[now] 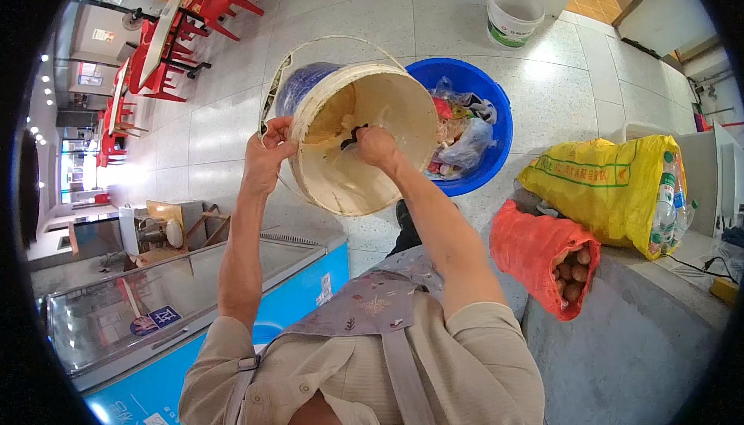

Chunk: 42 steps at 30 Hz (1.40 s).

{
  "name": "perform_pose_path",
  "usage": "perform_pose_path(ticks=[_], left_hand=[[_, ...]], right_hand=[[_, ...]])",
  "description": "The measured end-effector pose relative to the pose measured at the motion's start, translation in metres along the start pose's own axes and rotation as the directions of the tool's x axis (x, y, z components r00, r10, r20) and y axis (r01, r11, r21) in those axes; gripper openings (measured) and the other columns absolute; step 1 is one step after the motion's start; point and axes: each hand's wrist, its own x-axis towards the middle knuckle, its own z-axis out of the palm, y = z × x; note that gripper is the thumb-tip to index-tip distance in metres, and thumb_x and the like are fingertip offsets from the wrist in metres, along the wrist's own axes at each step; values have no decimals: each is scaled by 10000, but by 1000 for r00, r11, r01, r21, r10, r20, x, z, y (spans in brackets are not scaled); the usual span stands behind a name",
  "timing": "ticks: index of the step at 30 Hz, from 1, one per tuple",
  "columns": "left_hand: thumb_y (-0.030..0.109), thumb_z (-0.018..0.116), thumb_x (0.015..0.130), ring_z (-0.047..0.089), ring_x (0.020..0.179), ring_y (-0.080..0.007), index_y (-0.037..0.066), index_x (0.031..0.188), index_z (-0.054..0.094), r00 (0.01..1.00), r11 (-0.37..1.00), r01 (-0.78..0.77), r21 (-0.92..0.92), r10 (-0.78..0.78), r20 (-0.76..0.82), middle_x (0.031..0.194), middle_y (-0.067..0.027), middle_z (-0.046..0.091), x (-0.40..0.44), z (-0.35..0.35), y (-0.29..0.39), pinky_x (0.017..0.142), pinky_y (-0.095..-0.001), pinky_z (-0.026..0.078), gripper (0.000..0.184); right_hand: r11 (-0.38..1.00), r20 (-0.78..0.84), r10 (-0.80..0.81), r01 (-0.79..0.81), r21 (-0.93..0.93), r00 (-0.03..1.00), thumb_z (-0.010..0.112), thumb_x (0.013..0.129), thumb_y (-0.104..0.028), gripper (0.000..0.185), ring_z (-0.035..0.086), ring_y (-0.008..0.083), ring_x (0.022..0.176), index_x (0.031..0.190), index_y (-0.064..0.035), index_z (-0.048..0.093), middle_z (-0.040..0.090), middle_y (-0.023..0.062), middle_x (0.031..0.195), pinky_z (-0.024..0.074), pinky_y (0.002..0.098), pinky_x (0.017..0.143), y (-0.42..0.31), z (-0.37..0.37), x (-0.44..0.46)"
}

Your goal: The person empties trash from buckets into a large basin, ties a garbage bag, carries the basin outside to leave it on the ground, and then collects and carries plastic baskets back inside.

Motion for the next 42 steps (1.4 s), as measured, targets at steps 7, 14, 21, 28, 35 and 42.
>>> perform_pose_path(ticks=[7, 14, 21, 28, 35, 42], left_hand=[[-23, 678, 768, 558, 828, -81, -24, 1148, 634, 999, 977, 1, 215, -11, 45, 953, -14, 647, 31, 4, -6, 759, -229, 479, 383], [0, 684, 785, 632, 946, -139, -42, 1120, 602, 995, 963, -99, 252, 94, 33, 1089, -113, 668, 73, 43, -28, 804, -280, 513, 347], [73, 698, 739, 584, 1003, -399, -36, 1140, 595, 952, 657, -289, 696, 272, 138, 1032, -219, 595, 92, 94, -42, 898, -441, 457, 427], [63, 695, 761, 592, 995, -405, -30, 1138, 595, 925, 552, -358, 753, 317, 208, 1044, -219, 601, 97, 104, -46, 875, -447, 467, 401], [18, 699, 770, 612, 809, -157, -46, 1143, 620, 995, 938, -90, 335, 71, 68, 943, -73, 672, 103, 63, 5, 755, -296, 500, 387], [-22, 674, 792, 586, 793, -95, -39, 1151, 624, 997, 996, -62, 65, 58, 58, 921, -22, 656, 70, 39, 28, 745, -251, 486, 362]], right_hand=[[985, -145, -63, 85, 150, 987, 543, 869, -130, 207, 671, 398, 759, 962, -30, 698, 685, 209, 801, 538, 477, 716, 52, -53, -36], [970, -322, 80, 0, 242, 943, 586, 878, -125, 215, 666, 390, 803, 1059, -62, 685, 686, 208, 863, 530, 459, 721, 113, -65, -80], [952, -386, 268, -183, 243, 883, 586, 855, -106, 267, 646, 410, 793, 1115, -82, 638, 669, 193, 845, 504, 487, 682, 130, -44, -108], [959, -496, 272, -191, 209, 824, 570, 897, -122, 137, 662, 378, 766, 1002, -71, 642, 674, 176, 839, 520, 479, 650, 111, -44, -113], [933, -654, 160, 102, 344, 739, 601, 855, -53, 243, 658, 346, 796, 1091, -65, 659, 672, 146, 864, 523, 440, 687, 71, -59, -75], [951, -484, 108, 51, 304, 868, 525, 886, -92, 240, 650, 409, 820, 1079, -53, 662, 666, 214, 896, 514, 490, 737, 53, -59, -13]])
